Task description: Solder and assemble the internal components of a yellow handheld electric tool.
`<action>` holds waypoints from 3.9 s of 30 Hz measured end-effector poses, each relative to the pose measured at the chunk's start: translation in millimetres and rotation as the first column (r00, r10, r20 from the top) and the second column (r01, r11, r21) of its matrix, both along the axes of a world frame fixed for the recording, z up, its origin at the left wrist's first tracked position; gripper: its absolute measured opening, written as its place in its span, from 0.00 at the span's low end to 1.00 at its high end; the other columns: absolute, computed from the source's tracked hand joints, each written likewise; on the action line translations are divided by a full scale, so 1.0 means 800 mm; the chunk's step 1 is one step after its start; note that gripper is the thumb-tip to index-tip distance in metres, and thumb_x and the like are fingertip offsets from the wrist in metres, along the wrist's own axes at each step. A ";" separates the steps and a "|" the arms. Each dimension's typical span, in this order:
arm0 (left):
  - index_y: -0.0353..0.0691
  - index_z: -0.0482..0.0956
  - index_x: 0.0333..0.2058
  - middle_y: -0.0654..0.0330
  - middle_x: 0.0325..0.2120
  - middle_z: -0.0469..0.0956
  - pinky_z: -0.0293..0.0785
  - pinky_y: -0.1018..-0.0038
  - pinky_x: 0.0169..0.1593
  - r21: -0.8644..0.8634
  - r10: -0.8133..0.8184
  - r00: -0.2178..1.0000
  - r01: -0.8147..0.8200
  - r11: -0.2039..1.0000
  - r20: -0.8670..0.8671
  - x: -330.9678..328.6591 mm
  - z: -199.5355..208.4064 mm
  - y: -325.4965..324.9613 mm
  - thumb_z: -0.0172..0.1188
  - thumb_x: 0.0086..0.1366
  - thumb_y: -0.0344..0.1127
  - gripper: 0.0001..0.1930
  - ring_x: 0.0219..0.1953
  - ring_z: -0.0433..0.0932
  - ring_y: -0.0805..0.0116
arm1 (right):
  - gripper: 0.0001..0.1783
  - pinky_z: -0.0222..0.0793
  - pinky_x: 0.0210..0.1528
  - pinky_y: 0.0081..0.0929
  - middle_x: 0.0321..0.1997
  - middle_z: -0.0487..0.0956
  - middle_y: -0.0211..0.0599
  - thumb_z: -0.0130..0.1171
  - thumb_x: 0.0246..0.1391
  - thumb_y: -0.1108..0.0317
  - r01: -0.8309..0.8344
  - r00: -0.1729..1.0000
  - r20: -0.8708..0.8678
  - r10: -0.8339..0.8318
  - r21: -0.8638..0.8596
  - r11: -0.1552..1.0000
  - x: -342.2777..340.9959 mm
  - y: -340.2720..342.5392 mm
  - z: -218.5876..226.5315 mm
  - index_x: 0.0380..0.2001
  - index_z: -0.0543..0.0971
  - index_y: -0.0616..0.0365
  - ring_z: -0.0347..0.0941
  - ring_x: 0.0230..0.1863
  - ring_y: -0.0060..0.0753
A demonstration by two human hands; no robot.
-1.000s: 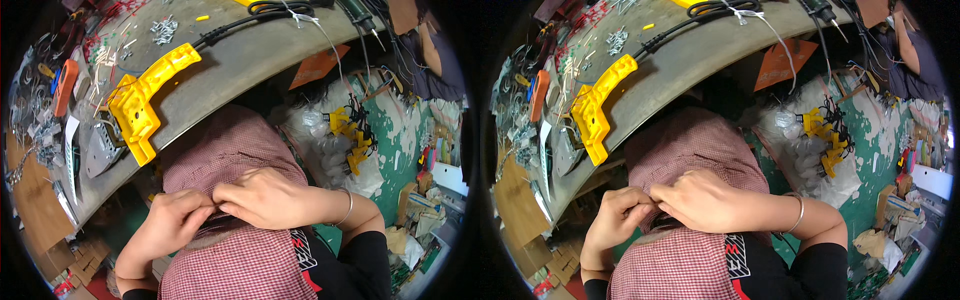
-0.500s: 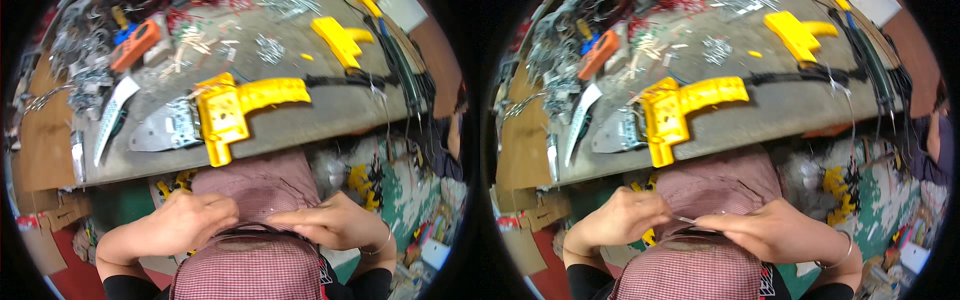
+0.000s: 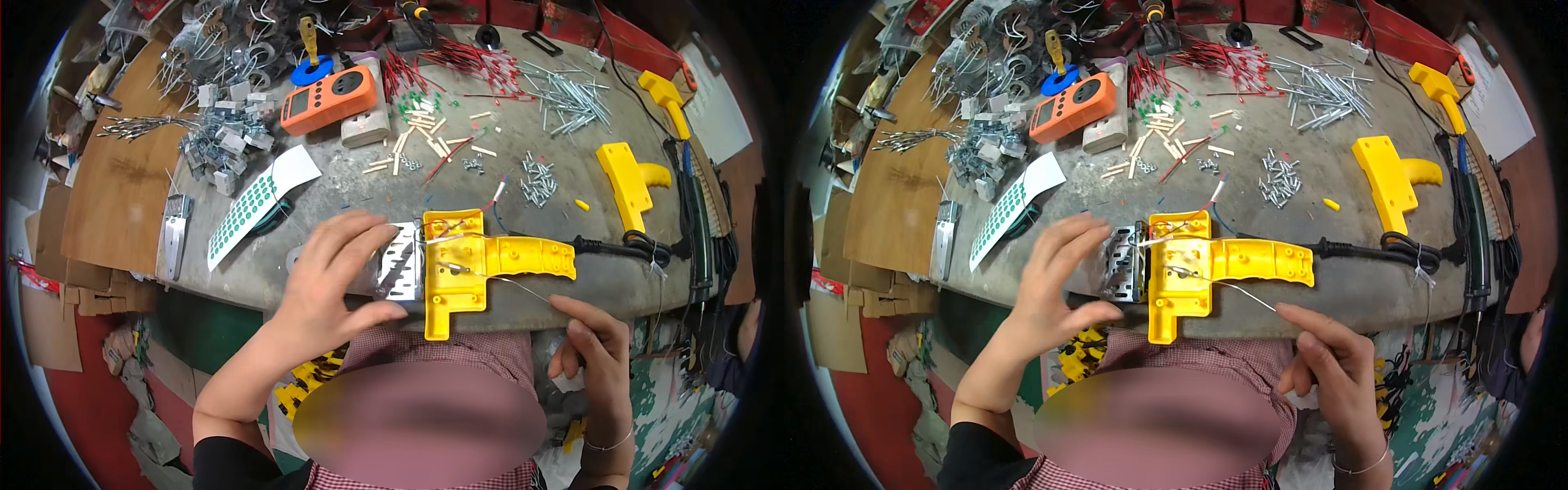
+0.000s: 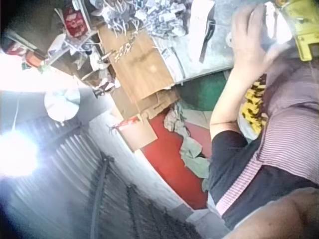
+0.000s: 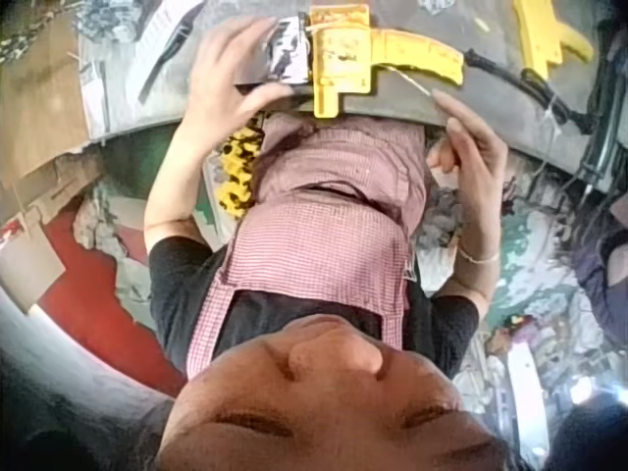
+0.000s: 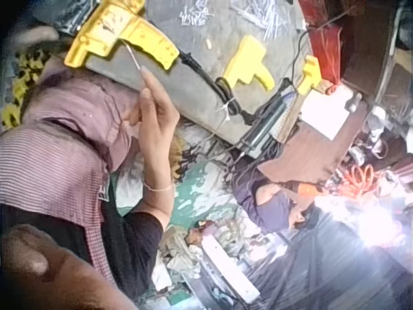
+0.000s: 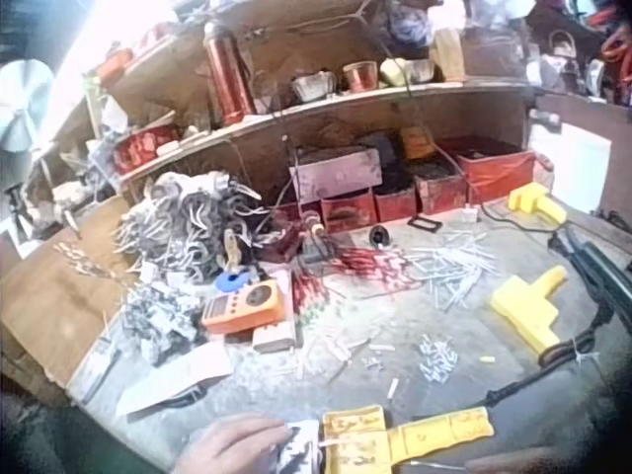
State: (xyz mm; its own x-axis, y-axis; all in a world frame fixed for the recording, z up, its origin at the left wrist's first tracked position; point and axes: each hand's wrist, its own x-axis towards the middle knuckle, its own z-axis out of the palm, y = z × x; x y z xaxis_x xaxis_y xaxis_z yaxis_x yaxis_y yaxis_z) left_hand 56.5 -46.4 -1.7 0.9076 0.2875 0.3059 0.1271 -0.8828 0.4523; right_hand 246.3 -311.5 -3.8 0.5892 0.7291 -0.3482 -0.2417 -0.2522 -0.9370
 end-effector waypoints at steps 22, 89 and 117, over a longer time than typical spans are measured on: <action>0.31 0.53 0.65 0.47 0.58 0.70 0.60 0.56 0.63 -0.121 -0.063 0.997 0.058 0.991 -0.044 0.009 -0.034 0.018 0.75 0.43 0.53 0.57 0.59 0.69 0.48 | 0.19 0.70 0.25 0.19 0.14 0.72 0.35 0.44 0.61 0.76 -0.120 0.975 -0.205 0.091 -0.131 0.984 -0.002 0.070 0.021 0.53 0.75 0.73 0.72 0.18 0.24; 0.37 0.81 0.27 0.64 0.18 0.71 0.64 0.74 0.18 -0.159 -0.037 0.978 0.070 0.985 0.203 0.003 -0.061 -0.074 0.74 0.43 0.34 0.13 0.16 0.69 0.68 | 0.27 0.72 0.30 0.21 0.37 0.79 0.39 0.62 0.59 0.63 -0.434 0.896 -0.216 0.389 -0.232 0.871 -0.022 0.062 0.021 0.54 0.62 0.64 0.77 0.31 0.23; 0.41 0.74 0.22 0.65 0.19 0.67 0.64 0.75 0.16 -0.039 0.091 0.982 -0.086 0.996 0.166 0.012 -0.058 -0.088 0.66 0.49 0.36 0.09 0.18 0.69 0.70 | 0.26 0.74 0.41 0.35 0.46 0.77 0.42 0.65 0.40 0.80 -0.487 0.431 0.732 0.527 -0.302 0.819 -0.012 0.137 0.021 0.48 0.79 0.58 0.76 0.42 0.43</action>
State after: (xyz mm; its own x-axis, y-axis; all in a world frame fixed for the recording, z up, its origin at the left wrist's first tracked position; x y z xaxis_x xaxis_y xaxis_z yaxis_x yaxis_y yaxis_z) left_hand 65.9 -116.9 -48.3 0.8149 0.3761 0.4411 0.1241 -0.8566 0.5009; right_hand 236.4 -201.9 12.7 0.1631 0.9866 -0.0016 0.7299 -0.1217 -0.6726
